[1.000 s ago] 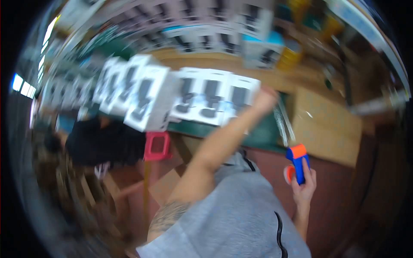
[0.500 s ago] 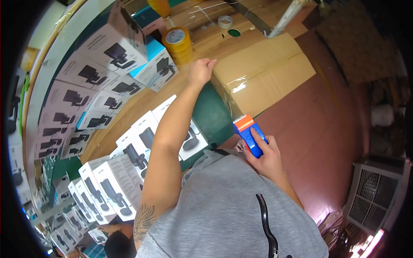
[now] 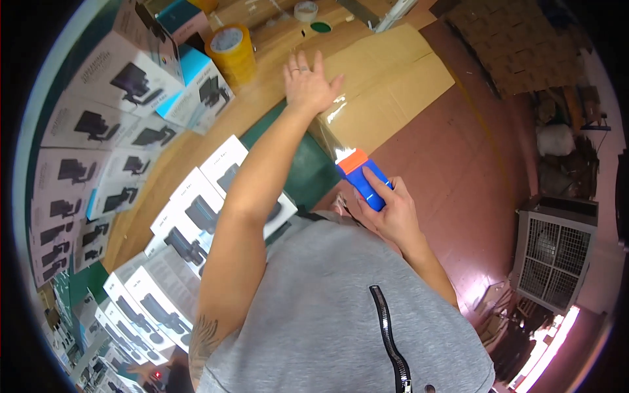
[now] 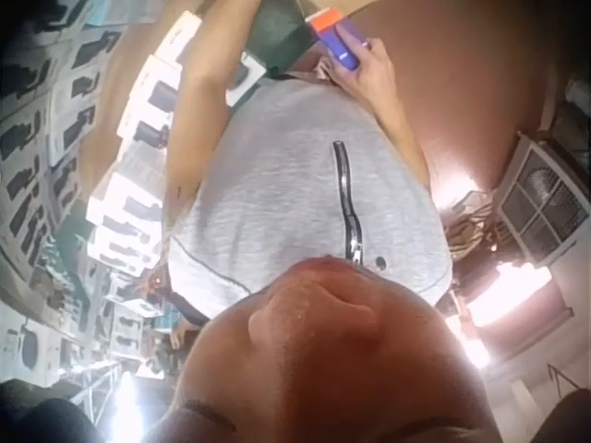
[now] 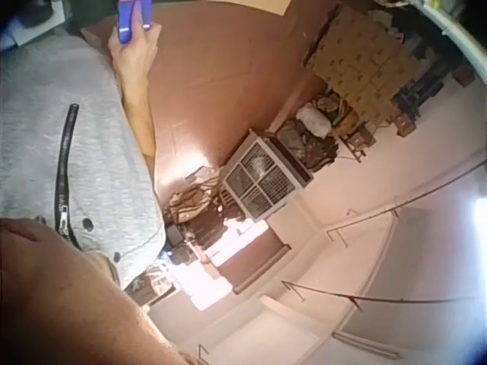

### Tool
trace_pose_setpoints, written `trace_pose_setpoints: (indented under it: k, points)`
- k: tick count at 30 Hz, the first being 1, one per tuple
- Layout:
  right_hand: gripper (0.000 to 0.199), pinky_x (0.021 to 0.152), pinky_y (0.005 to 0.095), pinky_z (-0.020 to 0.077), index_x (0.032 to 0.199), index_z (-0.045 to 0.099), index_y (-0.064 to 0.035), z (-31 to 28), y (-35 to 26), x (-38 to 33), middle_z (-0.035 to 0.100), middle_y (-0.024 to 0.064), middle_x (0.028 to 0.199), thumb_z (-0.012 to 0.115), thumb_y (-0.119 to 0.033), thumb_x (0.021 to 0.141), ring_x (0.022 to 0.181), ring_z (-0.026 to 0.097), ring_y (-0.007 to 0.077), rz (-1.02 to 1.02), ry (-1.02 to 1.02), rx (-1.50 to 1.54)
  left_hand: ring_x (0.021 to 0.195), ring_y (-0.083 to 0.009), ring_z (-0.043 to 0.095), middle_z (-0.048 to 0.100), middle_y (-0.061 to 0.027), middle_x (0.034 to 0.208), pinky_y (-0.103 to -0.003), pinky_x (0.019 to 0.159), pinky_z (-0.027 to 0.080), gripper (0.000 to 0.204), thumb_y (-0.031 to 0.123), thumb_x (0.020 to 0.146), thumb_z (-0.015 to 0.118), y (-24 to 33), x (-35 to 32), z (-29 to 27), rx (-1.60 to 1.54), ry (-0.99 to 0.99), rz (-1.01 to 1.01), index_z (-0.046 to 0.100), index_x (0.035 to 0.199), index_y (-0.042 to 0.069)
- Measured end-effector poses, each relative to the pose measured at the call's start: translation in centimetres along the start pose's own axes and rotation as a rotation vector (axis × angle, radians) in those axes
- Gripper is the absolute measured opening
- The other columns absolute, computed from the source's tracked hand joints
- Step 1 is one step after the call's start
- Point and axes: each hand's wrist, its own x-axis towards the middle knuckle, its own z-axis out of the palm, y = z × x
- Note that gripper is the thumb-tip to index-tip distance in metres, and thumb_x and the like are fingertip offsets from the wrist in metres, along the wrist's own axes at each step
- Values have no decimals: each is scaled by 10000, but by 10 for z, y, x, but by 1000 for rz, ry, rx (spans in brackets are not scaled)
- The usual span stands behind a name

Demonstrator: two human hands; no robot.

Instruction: The person packs microphones into cardboard boxes and seals the boxes with a tape dispenser.

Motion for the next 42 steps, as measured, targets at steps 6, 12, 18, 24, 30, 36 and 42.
trace_pose_setpoints:
  k: [6, 12, 18, 24, 30, 36, 42]
  points:
    - [535, 626, 376, 528, 1265, 647, -197, -10, 6, -23, 558, 140, 851, 785, -183, 748, 704, 600, 268, -64, 62, 17, 1458, -349, 201, 309, -206, 1537, -480, 1190, 78, 786, 599, 911, 412, 0, -1, 16, 21, -18, -42, 311, 1505, 93]
    - [517, 597, 405, 531, 1237, 668, -215, -4, 7, -15, 553, 156, 795, 790, -232, 735, 636, 608, 306, -7, -30, -152, 1457, -335, 212, 318, -191, 1537, -475, 1191, 83, 781, 599, 911, 408, 0, -3, 23, 4, -15, -47, 321, 1503, 97]
    - [576, 588, 453, 542, 1260, 645, -261, -11, 36, -46, 560, 166, 830, 755, -247, 695, 665, 639, 359, 31, -98, -221, 1458, -328, 214, 331, -175, 1534, -455, 1195, 92, 775, 602, 904, 413, 2, -1, 19, 10, -37, -60, 336, 1499, 111]
    - [516, 634, 437, 539, 1253, 652, -249, -8, 40, -17, 587, 167, 846, 712, -306, 744, 713, 650, 337, 56, -228, -321, 1461, -292, 222, 360, -151, 1527, -435, 1200, 86, 738, 580, 890, 447, -9, 0, 29, -15, 42, -55, 399, 1472, 129]
    - [511, 644, 451, 542, 1261, 637, -249, 16, 43, -1, 595, 185, 877, 684, -276, 754, 750, 656, 359, 83, -318, -344, 1459, -370, 186, 255, -220, 1556, -453, 1204, 69, 816, 509, 866, 526, -5, -1, 40, -120, 276, -114, 321, 1478, 9]
    - [332, 765, 439, 566, 1096, 715, -141, 74, 58, 89, 692, 148, 1085, 671, -246, 784, 962, 684, 325, 147, -722, -747, 1452, -418, 163, 187, -331, 1532, -419, 1202, 149, 888, 372, 872, 591, -6, 18, 50, -588, 407, -449, 157, 1469, -122]
    - [346, 836, 349, 544, 1064, 732, -137, 88, 163, 14, 727, 91, 1001, 704, -311, 766, 994, 691, 249, 574, -705, -571, 1424, -429, 226, 203, -338, 1522, -419, 1184, 203, 888, 343, 896, 597, -8, 14, 49, -1005, 327, -637, 100, 1488, -93]
